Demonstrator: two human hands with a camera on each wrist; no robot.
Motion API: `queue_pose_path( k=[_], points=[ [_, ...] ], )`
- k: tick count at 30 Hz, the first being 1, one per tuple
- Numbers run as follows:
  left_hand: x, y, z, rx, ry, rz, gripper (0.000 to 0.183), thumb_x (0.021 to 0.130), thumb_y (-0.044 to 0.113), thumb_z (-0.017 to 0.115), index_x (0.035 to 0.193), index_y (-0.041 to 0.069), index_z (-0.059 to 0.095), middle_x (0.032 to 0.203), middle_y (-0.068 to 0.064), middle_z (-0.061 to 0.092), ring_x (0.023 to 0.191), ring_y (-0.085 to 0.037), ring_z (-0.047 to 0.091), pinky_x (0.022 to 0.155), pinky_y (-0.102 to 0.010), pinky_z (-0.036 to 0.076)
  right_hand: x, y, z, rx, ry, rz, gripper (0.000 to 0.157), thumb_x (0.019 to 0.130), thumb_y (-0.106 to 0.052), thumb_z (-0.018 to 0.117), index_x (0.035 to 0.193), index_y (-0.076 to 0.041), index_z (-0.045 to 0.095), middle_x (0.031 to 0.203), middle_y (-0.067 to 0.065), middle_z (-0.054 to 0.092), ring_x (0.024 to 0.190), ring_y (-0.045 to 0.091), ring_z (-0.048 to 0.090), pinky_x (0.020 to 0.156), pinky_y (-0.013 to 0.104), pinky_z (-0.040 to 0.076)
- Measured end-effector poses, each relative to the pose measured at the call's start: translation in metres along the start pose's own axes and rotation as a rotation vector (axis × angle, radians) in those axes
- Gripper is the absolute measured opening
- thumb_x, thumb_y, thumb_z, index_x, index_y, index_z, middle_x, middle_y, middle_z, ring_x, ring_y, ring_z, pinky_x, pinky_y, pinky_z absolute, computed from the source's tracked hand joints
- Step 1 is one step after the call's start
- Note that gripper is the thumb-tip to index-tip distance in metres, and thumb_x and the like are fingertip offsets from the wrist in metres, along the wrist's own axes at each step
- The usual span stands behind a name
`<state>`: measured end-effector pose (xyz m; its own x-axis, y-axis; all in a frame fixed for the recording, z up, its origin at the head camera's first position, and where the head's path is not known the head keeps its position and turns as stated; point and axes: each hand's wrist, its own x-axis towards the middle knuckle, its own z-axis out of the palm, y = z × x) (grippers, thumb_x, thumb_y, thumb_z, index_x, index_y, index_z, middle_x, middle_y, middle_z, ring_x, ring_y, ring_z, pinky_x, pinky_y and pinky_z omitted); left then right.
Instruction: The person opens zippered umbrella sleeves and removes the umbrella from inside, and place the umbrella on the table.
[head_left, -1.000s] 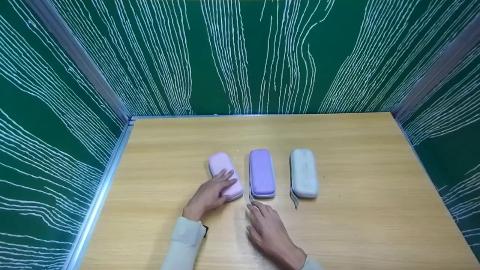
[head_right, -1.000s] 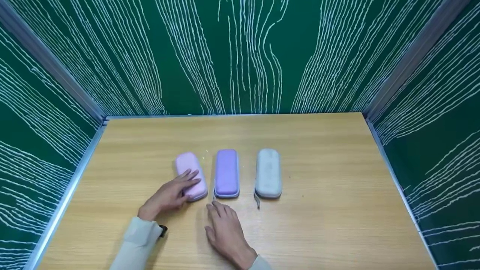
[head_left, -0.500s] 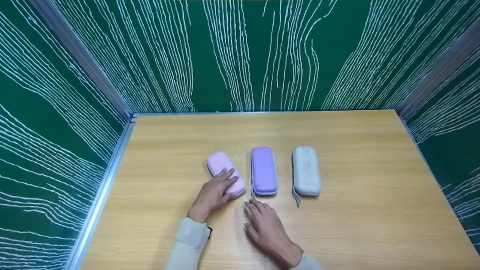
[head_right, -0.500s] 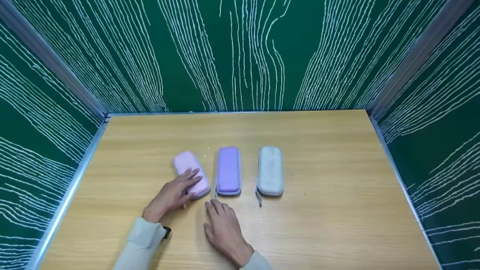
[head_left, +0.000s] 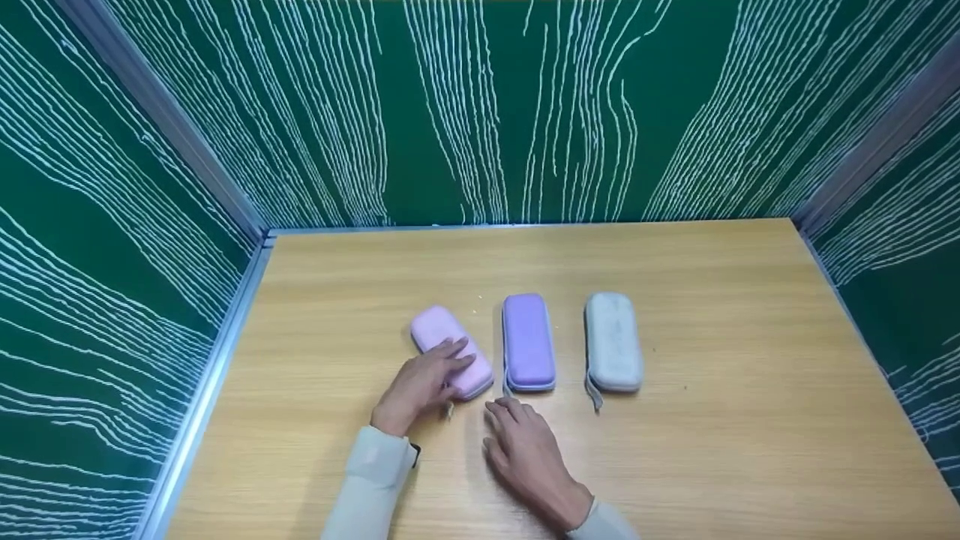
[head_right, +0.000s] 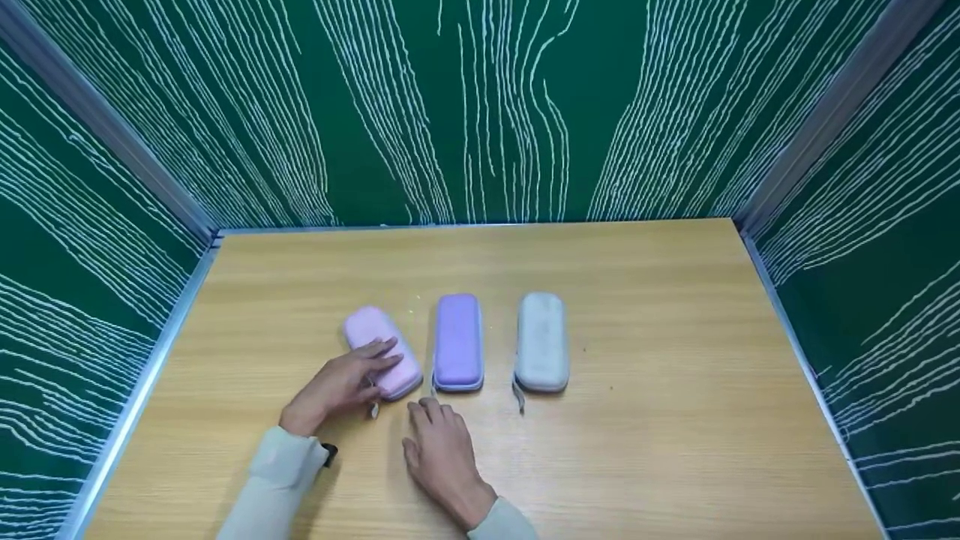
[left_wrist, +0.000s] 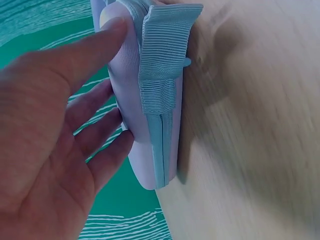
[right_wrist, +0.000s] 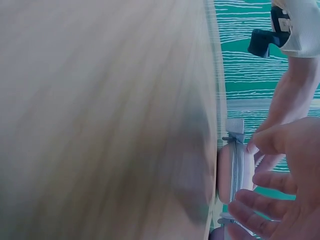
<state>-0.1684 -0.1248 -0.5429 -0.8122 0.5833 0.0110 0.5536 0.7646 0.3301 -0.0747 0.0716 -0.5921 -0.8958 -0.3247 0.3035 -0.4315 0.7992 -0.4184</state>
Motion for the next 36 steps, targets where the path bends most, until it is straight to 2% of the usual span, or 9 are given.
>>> queue_pose_path(
  k=[5,13,18,23,30,36],
  points=[
    [-0.002,0.005,0.000,0.030,0.024,-0.006,0.058,0.075,0.017,0.075,0.130,0.013,0.054,0.143,-0.006,0.039,0.130,-0.028,0.037,0.100,-0.042,0.037,0.003,-0.003,0.003,0.018,-0.008,0.038,0.045,0.077,-0.024,0.066,0.120,-0.009,0.060,0.114,0.003,0.055,0.099,0.021,0.053,0.081,0.037,0.045],
    [-0.001,0.012,0.007,0.143,0.124,-0.035,0.052,0.073,0.021,0.077,0.123,0.012,0.061,0.135,-0.011,0.049,0.120,-0.030,0.048,0.093,-0.038,0.044,0.005,-0.004,0.009,0.057,0.014,0.051,0.043,0.077,-0.021,0.066,0.117,-0.009,0.060,0.112,0.003,0.055,0.098,0.021,0.053,0.081,0.038,0.045],
    [-0.002,0.011,0.005,0.209,0.155,0.008,0.050,0.072,0.021,0.077,0.119,0.011,0.064,0.130,-0.014,0.053,0.115,-0.033,0.053,0.091,-0.037,0.046,0.007,-0.005,0.011,0.034,0.045,0.062,0.043,0.075,-0.022,0.068,0.115,-0.009,0.061,0.107,0.003,0.056,0.093,0.022,0.055,0.075,0.037,0.046],
    [-0.001,0.007,0.001,0.191,0.138,0.058,0.046,0.074,0.012,0.074,0.119,0.010,0.064,0.130,-0.015,0.052,0.117,-0.032,0.050,0.099,-0.039,0.039,0.010,-0.007,0.011,0.022,0.041,0.098,0.042,0.075,-0.022,0.069,0.115,-0.011,0.062,0.102,0.004,0.056,0.088,0.022,0.055,0.070,0.037,0.047],
    [-0.002,0.000,0.005,0.064,0.118,0.040,0.047,0.076,0.010,0.072,0.122,0.009,0.061,0.135,-0.014,0.048,0.125,-0.034,0.041,0.104,-0.044,0.032,0.016,-0.013,0.012,0.028,0.002,0.142,0.034,0.077,-0.019,0.067,0.111,-0.013,0.064,0.097,0.003,0.055,0.082,0.020,0.055,0.064,0.036,0.047],
    [-0.003,0.002,0.006,0.103,0.164,0.042,0.046,0.073,0.011,0.075,0.118,0.010,0.064,0.131,-0.013,0.052,0.121,-0.031,0.047,0.102,-0.040,0.036,0.018,-0.021,0.012,0.014,0.032,0.155,0.024,0.080,-0.016,0.066,0.104,-0.016,0.066,0.089,0.000,0.053,0.076,0.018,0.054,0.056,0.034,0.046]
  ],
)
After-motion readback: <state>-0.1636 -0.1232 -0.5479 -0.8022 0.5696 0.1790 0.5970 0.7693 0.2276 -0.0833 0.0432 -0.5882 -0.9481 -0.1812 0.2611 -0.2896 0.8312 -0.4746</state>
